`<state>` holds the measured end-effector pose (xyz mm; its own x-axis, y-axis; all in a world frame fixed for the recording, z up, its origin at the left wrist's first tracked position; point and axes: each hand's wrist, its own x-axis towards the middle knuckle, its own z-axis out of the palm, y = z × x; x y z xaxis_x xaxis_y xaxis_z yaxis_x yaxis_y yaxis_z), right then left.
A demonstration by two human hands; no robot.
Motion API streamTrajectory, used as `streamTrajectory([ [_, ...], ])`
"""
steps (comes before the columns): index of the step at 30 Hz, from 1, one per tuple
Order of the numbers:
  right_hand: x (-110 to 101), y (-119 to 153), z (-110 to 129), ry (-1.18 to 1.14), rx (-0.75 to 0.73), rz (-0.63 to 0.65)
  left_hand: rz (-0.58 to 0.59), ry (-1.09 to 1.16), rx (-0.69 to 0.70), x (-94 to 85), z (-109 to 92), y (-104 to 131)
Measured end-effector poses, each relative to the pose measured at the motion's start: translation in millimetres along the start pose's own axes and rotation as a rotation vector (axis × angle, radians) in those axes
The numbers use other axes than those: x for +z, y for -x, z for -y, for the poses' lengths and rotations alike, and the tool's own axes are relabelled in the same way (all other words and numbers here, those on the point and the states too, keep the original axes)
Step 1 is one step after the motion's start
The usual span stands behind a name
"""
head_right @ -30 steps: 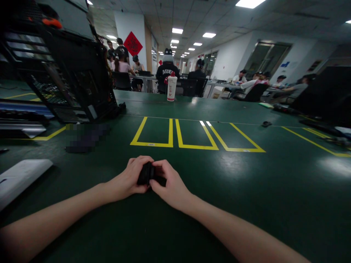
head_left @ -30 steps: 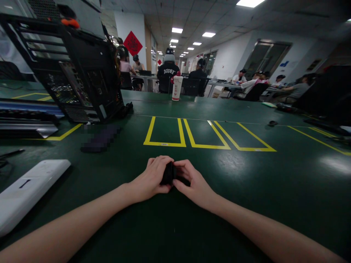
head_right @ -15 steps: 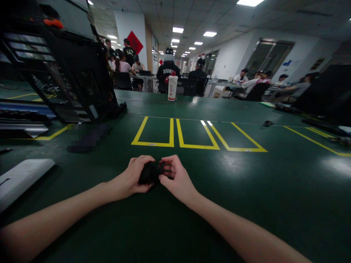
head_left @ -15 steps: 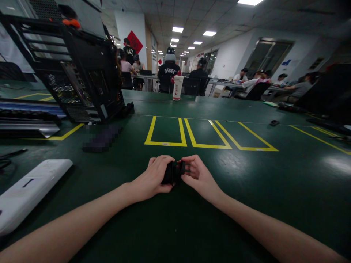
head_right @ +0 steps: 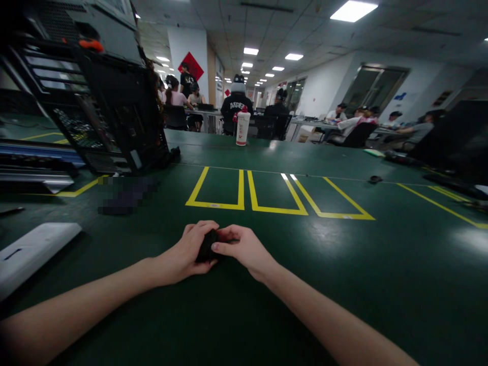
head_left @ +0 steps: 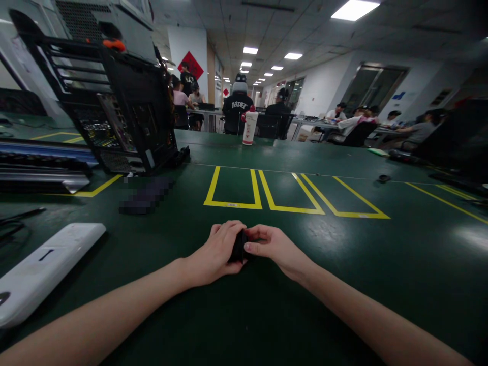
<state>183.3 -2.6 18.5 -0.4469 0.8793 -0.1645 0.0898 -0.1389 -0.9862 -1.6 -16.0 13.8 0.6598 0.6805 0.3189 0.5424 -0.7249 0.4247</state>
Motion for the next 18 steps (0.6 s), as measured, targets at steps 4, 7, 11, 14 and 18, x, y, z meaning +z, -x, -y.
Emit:
streamTrajectory([
  [4,3.4,2.8,0.8,-0.004,-0.024,0.004,-0.008,0.010,0.005,3.7,2.6,0.8],
  [7,7.1,6.6,-1.8,-0.013,-0.064,0.002,-0.014,0.026,-0.005,6.9,6.0,1.0],
  [11,8.4,10.0,-8.5,0.064,-0.131,-0.001,0.012,0.086,-0.031,1.7,4.5,0.4],
  [14,8.4,11.7,-13.2,0.096,-0.143,-0.012,0.035,0.075,-0.025,-4.8,0.4,0.1],
  [18,10.1,13.5,-14.1,0.093,-0.156,-0.039,0.048,0.058,-0.004,-8.2,-2.2,0.7],
])
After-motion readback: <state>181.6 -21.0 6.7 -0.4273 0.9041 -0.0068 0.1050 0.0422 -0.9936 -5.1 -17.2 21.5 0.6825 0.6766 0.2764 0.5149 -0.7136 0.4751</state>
